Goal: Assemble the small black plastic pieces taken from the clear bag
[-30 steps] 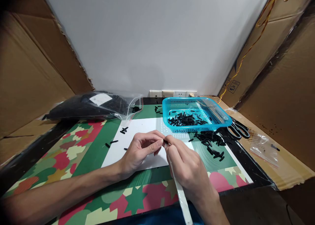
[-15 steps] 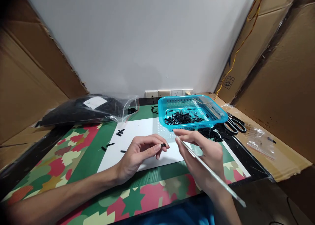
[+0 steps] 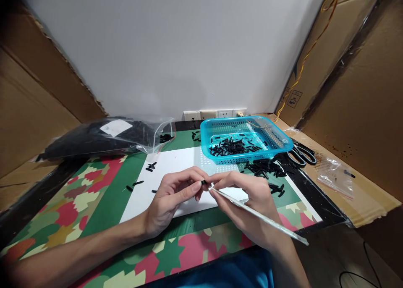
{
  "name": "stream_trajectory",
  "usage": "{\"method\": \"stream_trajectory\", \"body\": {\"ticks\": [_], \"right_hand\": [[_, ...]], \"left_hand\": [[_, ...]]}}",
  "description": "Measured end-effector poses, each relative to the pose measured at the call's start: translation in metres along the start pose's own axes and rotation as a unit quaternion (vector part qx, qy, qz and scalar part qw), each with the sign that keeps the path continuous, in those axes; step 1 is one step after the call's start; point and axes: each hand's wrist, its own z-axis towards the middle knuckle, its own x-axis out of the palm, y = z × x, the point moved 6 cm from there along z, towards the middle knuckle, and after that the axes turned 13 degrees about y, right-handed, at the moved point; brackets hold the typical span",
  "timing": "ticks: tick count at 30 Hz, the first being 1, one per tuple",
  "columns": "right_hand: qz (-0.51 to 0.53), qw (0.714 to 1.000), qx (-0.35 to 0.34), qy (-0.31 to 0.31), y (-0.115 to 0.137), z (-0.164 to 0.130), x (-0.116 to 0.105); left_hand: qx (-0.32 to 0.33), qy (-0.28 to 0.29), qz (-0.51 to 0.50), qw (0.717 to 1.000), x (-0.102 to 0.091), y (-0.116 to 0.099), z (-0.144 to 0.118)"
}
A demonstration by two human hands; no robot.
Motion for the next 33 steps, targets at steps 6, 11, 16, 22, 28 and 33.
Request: {"method": "stream_trajectory", "body": {"ticks": [6, 11, 16, 22, 28, 33], "right_hand": [[0.019, 1.0, -0.004, -0.003, -0.003, -0.001, 0.001], [0.026, 1.0, -0.004, -0.009, -0.005, -0.002, 0.001], [0.026, 0.999, 0.001, -0.018, -0.007, -0.002, 0.001], [-0.021, 1.0, -0.005, -0.002, -0.006, -0.002, 0.003], [-0.147, 0.988, -0.054, -0.018, 0.006, -0.003, 0.007], [-0.266, 0.954, -0.13, -0.033, 0.023, 0.0, 0.017]], "left_hand": [[-0.002, 0.004, -0.003, 1.0, -0.001, 0.002, 0.0], [0.003, 0.007, 0.004, 1.0, 0.003, -0.002, 0.001], [-0.001, 0.007, 0.026, 1.0, 0.005, -0.004, 0.001], [0.001, -0.003, 0.043, 0.999, 0.002, -0.004, 0.0], [0.001, -0.011, 0.079, 0.997, 0.001, -0.004, 0.0], [-0.001, -0.007, 0.09, 0.996, 0.002, -0.003, 0.001]]}}
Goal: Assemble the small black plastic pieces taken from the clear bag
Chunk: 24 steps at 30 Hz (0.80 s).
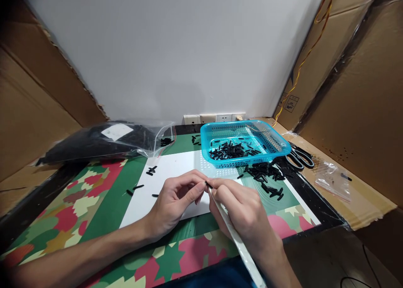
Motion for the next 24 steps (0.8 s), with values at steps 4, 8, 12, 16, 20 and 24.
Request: {"method": "stream_trajectory", "body": {"ticks": [4, 8, 12, 16, 20, 24], "right_hand": [[-0.021, 1.0, -0.019, -0.004, 0.007, 0.004, 0.003], [0.005, 1.0, -0.019, -0.023, 0.004, 0.002, 0.002], [0.117, 0.991, 0.054, -0.027, -0.016, -0.006, -0.001], [0.171, 0.982, 0.079, -0.02, -0.027, -0.009, -0.002], [0.227, 0.971, 0.075, -0.011, -0.028, -0.007, -0.001], [0.237, 0.97, 0.058, 0.006, -0.024, -0.004, 0.002]], "left_hand": [[-0.004, 0.011, -0.002, 1.0, 0.001, 0.0, 0.0], [-0.002, 0.022, -0.013, 1.0, 0.002, 0.001, -0.002], [-0.012, 0.012, -0.006, 1.0, 0.0, 0.002, -0.004], [-0.03, 0.011, -0.047, 0.998, 0.001, 0.003, -0.004], [-0.04, 0.027, -0.16, 0.986, 0.004, 0.009, -0.004], [-0.068, 0.034, -0.254, 0.964, 0.006, 0.015, -0.001]]}}
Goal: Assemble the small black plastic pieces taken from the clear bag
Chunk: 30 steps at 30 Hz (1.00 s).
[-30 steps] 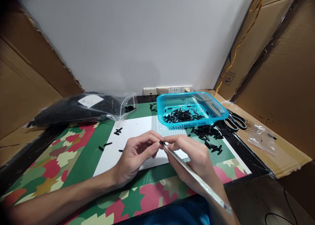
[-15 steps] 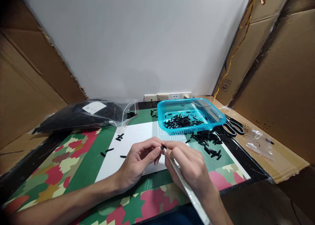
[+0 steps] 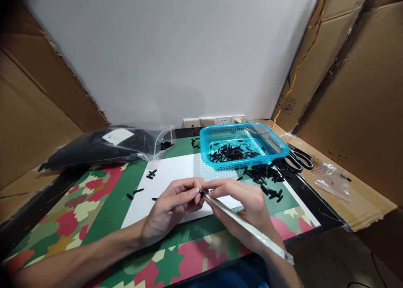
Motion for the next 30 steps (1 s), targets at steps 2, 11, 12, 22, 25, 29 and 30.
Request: {"method": "stream_trajectory", "body": {"ticks": [2, 11, 12, 22, 25, 29, 30], "right_hand": [[0.001, 1.0, -0.004, -0.004, 0.001, 0.0, 0.001], [0.03, 0.999, -0.019, -0.015, 0.004, -0.002, 0.0], [0.032, 0.999, -0.02, -0.015, 0.004, -0.002, -0.001], [0.018, 1.0, -0.022, -0.004, 0.006, -0.002, 0.0], [-0.025, 0.999, -0.041, -0.012, 0.011, -0.001, -0.001], [-0.156, 0.983, -0.095, -0.016, 0.021, 0.0, 0.003], [-0.186, 0.977, -0.103, -0.012, 0.022, 0.0, 0.005]], "left_hand": [[-0.014, -0.004, -0.036, 0.999, 0.0, -0.001, 0.001], [-0.034, 0.004, -0.092, 0.995, 0.004, -0.008, 0.002], [-0.036, 0.003, -0.093, 0.995, 0.004, -0.008, 0.001], [-0.048, 0.011, -0.084, 0.995, 0.001, -0.009, 0.001], [-0.057, 0.004, -0.076, 0.995, 0.0, -0.007, 0.001], [-0.056, -0.005, -0.068, 0.996, -0.001, -0.005, 0.004], [-0.053, -0.007, -0.068, 0.996, -0.001, -0.004, 0.005]]}}
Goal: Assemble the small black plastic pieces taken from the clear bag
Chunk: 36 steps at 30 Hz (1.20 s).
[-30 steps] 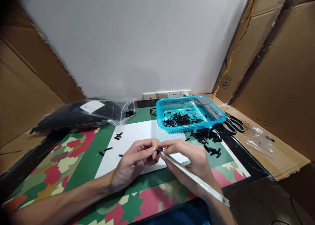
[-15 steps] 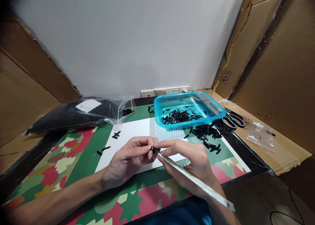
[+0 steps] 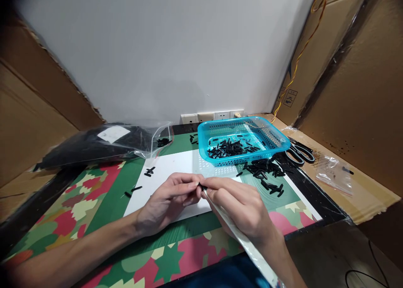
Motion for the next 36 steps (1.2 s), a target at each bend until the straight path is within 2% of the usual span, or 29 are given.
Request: {"method": "stream_trajectory", "body": {"ticks": [3, 10, 24, 31, 34, 36], "right_hand": [[-0.041, 0.999, -0.01, 0.011, 0.003, 0.002, 0.003], [-0.032, 0.999, -0.001, -0.013, 0.003, -0.003, 0.004], [-0.08, 0.996, -0.012, -0.029, 0.007, -0.008, 0.009], [-0.071, 0.997, -0.015, 0.016, 0.005, -0.01, 0.018], [-0.091, 0.996, -0.005, -0.012, 0.005, -0.012, 0.017], [-0.116, 0.992, 0.02, -0.054, 0.005, -0.014, 0.013]], "left_hand": [[0.0, -0.009, -0.01, 1.0, -0.002, 0.003, 0.001], [-0.029, -0.009, -0.051, 0.998, -0.003, 0.012, -0.002], [-0.028, -0.022, -0.09, 0.995, -0.001, 0.015, -0.001], [-0.023, -0.041, -0.108, 0.993, -0.004, 0.016, 0.0], [-0.013, -0.038, -0.109, 0.993, 0.0, 0.014, -0.001], [-0.017, -0.02, -0.105, 0.994, 0.005, 0.014, -0.001]]}}
